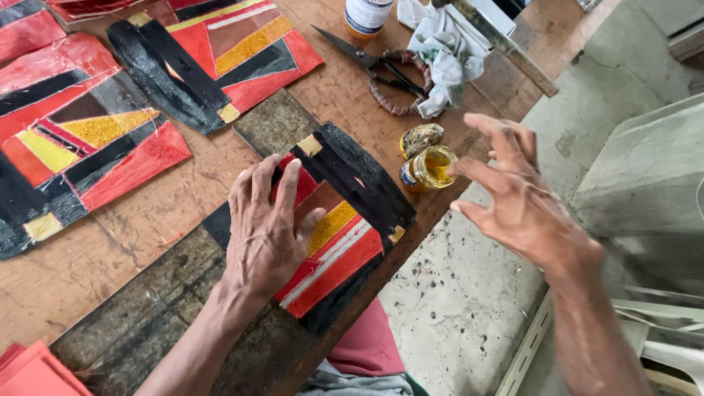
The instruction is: The person works through a row of colorful patchwork fabric squares on a wooden workbench, pressing and smoothing each piece flat with their palm and fingers. They occasionally reach into a jar of yellowish paste beside the pieces and reposition each square as they finish it, moving down the line of pieces one at a time.
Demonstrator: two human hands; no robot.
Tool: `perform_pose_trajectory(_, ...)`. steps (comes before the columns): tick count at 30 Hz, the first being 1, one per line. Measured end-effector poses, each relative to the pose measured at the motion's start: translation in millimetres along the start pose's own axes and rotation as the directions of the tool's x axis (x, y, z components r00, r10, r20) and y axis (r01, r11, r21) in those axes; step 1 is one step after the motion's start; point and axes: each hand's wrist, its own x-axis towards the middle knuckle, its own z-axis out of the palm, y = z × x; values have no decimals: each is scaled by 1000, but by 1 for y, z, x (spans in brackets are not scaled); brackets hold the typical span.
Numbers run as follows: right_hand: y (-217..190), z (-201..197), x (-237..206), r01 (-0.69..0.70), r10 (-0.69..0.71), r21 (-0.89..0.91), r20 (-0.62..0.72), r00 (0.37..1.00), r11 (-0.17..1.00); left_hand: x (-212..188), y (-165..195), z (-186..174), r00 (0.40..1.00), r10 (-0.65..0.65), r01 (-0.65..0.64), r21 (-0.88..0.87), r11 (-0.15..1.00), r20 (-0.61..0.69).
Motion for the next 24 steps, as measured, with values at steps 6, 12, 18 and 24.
perform_pose_trajectory(6, -17, -45, -56, 158, 228, 715, -412, 882, 681, 2, -3, 0, 999, -25, 25, -3, 1000, 46)
perform_pose_trajectory(12, -37, 42, -59, -284, 3, 954, 285, 959, 97, 3, -5, -1, 1000, 5, -5, 2, 1000, 9)
perform_pose_trajectory(18, -17, 97, -66, -396, -130, 894, 427, 895, 212, 3, -4, 0, 999, -26, 25, 6, 1000, 33)
perform_pose_trajectory(24, -28, 102, -70, -430, -134, 886, 454, 881, 175, 4, -4, -1, 999, -22, 22, -3, 1000, 28)
